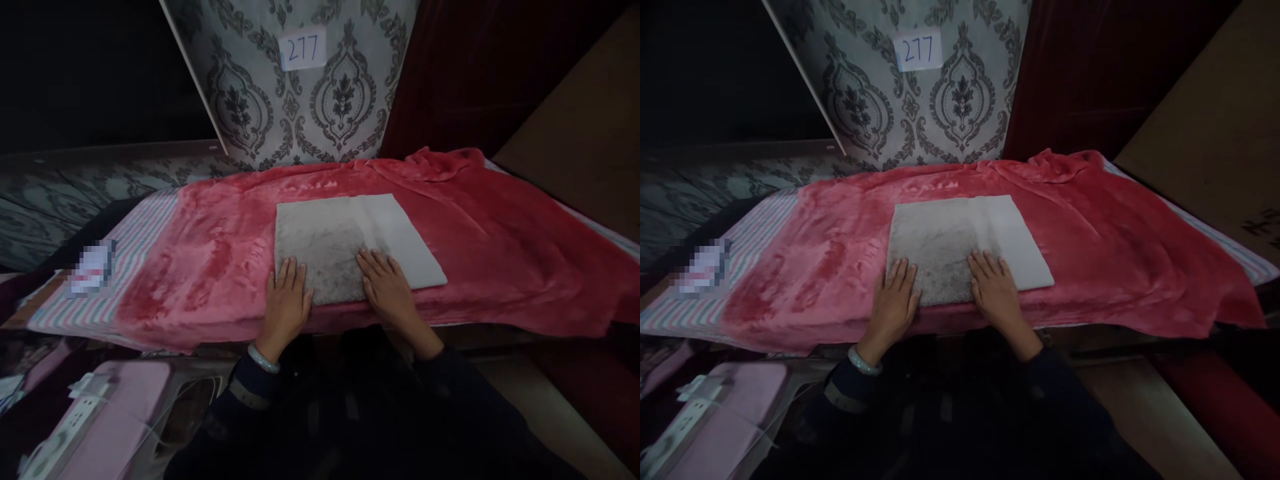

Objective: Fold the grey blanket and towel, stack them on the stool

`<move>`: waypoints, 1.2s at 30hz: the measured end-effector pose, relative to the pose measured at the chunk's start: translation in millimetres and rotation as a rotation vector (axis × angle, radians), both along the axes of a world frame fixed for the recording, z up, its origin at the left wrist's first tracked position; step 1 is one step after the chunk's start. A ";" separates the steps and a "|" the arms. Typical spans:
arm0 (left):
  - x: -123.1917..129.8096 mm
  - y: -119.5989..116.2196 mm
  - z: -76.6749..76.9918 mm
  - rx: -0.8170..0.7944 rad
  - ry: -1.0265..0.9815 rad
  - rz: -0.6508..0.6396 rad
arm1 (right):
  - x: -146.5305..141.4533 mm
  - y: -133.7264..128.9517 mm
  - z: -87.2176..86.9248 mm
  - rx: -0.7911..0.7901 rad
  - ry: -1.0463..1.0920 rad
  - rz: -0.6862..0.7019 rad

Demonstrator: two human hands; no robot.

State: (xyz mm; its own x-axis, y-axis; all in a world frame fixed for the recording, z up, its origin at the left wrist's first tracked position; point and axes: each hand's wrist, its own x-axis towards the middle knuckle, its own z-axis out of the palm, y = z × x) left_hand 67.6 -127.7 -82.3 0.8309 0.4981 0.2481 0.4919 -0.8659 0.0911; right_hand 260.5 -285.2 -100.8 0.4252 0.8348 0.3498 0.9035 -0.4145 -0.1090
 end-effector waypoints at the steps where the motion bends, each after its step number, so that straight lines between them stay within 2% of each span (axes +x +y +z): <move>1: 0.4 -1.6 3.2 -0.001 0.011 0.011 | -1.1 0.3 -2.6 0.008 -0.004 -0.002; 4: 10.8 -15.6 15.0 0.002 0.010 0.019 | -3.8 1.1 -7.6 0.048 -0.017 -0.005; 5: 17.9 -23.2 18.2 0.003 0.006 -0.023 | -4.0 1.3 -8.6 0.056 -0.021 -0.003; 7: 35.3 -40.0 21.2 0.002 0.009 -0.187 | -3.2 1.2 -10.4 0.062 -0.029 -0.003; 9: 51.8 -54.0 18.7 -0.007 0.019 -0.338 | -1.9 0.7 -12.0 0.059 -0.036 -0.002; 10: 57.4 -58.4 15.8 -0.010 0.021 -0.368 | -1.4 0.4 -12.7 0.058 -0.039 0.000; 12: 60.5 -60.6 9.2 -0.007 0.027 -0.341 | -0.8 -0.5 -13.5 0.064 -0.042 0.010; 15: 44.2 -50.5 2.8 0.028 0.052 -0.208 | -1.4 -1.4 -12.7 0.086 -0.038 0.022; 20: -9.2 -23.2 0.6 0.066 0.092 0.005 | -4.6 0.2 -12.3 0.114 -0.016 0.014; 23: -35.1 -10.1 0.7 0.062 0.075 0.019 | -5.4 -0.6 -15.5 0.125 0.002 0.010; 26: -40.8 1.9 9.9 0.021 0.045 -0.012 | -0.4 -0.8 -13.5 0.128 0.048 0.032; 29: -15.1 12.5 33.3 -0.036 0.022 -0.058 | 12.5 11.1 5.0 0.162 0.100 0.042; 33: 52.6 21.9 65.2 -0.091 0.078 -0.181 | 34.0 54.3 41.8 0.152 0.079 0.056; 34: 68.4 23.6 67.9 -0.088 0.093 -0.191 | 38.4 66.3 46.9 0.116 0.067 0.057; 36: 91.9 26.5 63.8 -0.070 0.113 -0.169 | 45.0 85.5 47.7 0.024 0.039 0.048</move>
